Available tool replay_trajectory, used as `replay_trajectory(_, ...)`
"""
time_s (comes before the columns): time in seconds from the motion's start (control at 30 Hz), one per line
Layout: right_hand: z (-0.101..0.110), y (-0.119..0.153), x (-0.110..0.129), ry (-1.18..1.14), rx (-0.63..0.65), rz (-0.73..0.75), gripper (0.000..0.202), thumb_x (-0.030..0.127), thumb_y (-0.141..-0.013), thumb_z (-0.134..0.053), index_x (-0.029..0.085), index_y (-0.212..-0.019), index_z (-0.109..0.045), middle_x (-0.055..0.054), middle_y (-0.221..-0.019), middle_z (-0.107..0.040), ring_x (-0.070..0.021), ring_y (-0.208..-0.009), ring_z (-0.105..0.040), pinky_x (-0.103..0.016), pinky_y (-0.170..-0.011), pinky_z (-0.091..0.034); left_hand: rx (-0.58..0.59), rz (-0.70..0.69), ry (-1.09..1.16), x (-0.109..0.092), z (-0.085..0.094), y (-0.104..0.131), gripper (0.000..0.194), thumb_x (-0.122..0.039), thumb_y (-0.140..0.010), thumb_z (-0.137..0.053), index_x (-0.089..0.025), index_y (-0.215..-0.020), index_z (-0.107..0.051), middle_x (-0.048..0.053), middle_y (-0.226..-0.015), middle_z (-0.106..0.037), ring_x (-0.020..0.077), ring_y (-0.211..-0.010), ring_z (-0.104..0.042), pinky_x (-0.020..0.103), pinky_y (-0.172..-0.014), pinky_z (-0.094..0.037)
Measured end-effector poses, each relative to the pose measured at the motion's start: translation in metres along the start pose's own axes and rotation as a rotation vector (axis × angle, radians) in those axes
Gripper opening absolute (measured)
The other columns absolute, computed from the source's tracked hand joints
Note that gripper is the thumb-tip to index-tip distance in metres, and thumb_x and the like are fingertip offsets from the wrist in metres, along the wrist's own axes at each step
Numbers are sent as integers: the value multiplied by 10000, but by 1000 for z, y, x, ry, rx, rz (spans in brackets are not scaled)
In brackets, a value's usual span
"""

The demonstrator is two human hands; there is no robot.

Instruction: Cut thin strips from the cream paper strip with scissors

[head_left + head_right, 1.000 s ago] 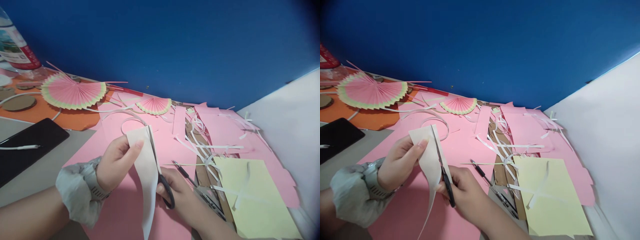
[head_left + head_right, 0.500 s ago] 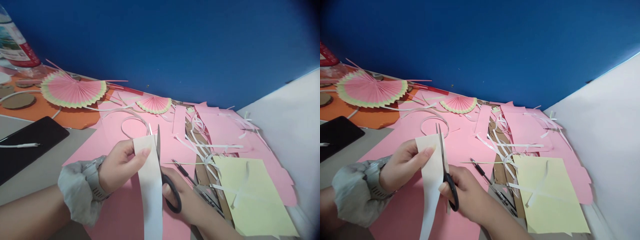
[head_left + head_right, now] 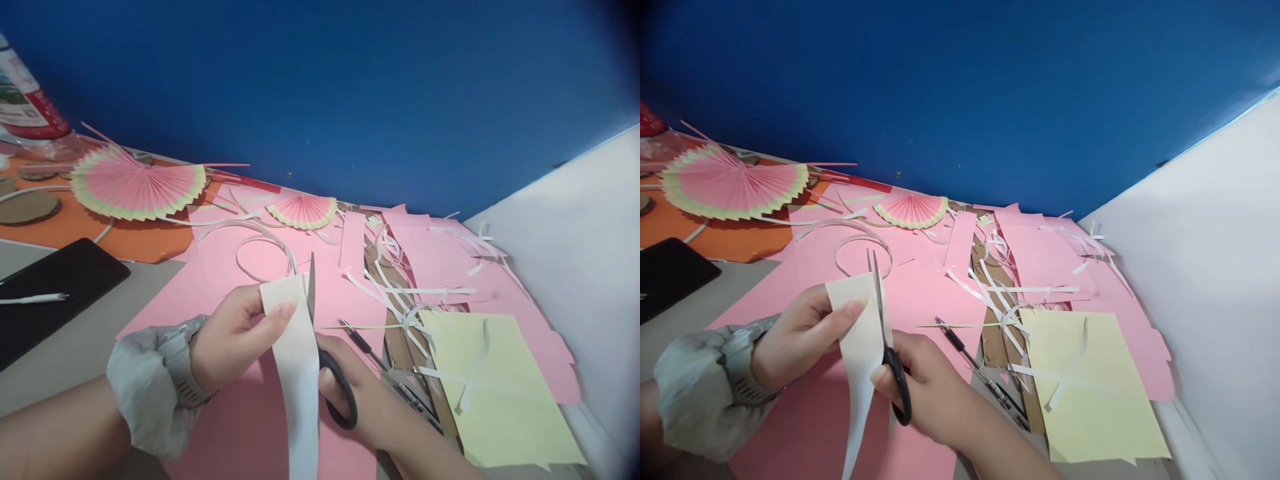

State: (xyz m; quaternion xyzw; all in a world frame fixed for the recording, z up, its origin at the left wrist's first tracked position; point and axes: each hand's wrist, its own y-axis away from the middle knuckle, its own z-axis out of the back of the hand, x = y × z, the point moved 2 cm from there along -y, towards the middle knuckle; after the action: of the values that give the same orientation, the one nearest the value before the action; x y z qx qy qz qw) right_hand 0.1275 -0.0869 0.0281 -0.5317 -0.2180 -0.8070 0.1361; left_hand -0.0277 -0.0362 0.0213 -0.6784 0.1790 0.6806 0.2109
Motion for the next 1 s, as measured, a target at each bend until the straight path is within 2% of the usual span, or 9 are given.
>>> replay_trajectory(0.13,-1,1,-1,7,0,17,595,679,-819,-277,163,-847,-572,-53,-736,-523,-194,-696,-468,-286,-679,-449,-9,-1,-25,-1,0,0,315,-277,-895,-376,-142,-649,-520,-27,-601,-505,75,-541,-445,166,-503,-383)
replay_trajectory(0.27,-1,-1,0,-21,-14,18,582,666,-829,-278,162,-852,-569,-51,-746,-513,-183,-684,-449,-267,-634,-441,-3,0,-14,-2,-1,-1,316,-273,-897,-373,-145,-651,-524,-31,-595,-511,70,-532,-444,159,-497,-377)
replay_trajectory(0.47,0,-4,2,-133,76,10,572,680,-806,-314,164,-835,-560,-12,-680,-458,-159,-645,-404,-258,-621,-407,-26,-4,-46,-1,-1,-1,317,-260,-896,-370,-147,-640,-519,-29,-590,-510,72,-521,-444,163,-487,-371)
replay_trajectory(0.6,0,-5,3,-201,83,6,534,656,-813,-355,164,-836,-561,4,-675,-441,-137,-609,-368,-246,-597,-382,-17,-11,-32,-1,-1,-1,318,-256,-900,-366,-145,-649,-527,-32,-605,-520,68,-537,-458,155,-505,-381)
replay_trajectory(0.83,0,-6,5,-217,72,-31,563,669,-792,-390,147,-817,-598,-6,-643,-481,-150,-604,-410,-264,-615,-407,-21,5,-18,0,0,-1,315,-258,-896,-377,-145,-638,-518,-35,-592,-511,67,-534,-460,153,-505,-390)
replay_trajectory(1.0,-2,-5,2,-296,96,-67,518,650,-795,-409,149,-790,-540,35,-612,-362,-116,-542,-358,-241,-551,-382,-24,20,10,-1,-1,-1,319,-276,-894,-384,-147,-641,-528,-30,-599,-524,71,-535,-467,156,-502,-396)
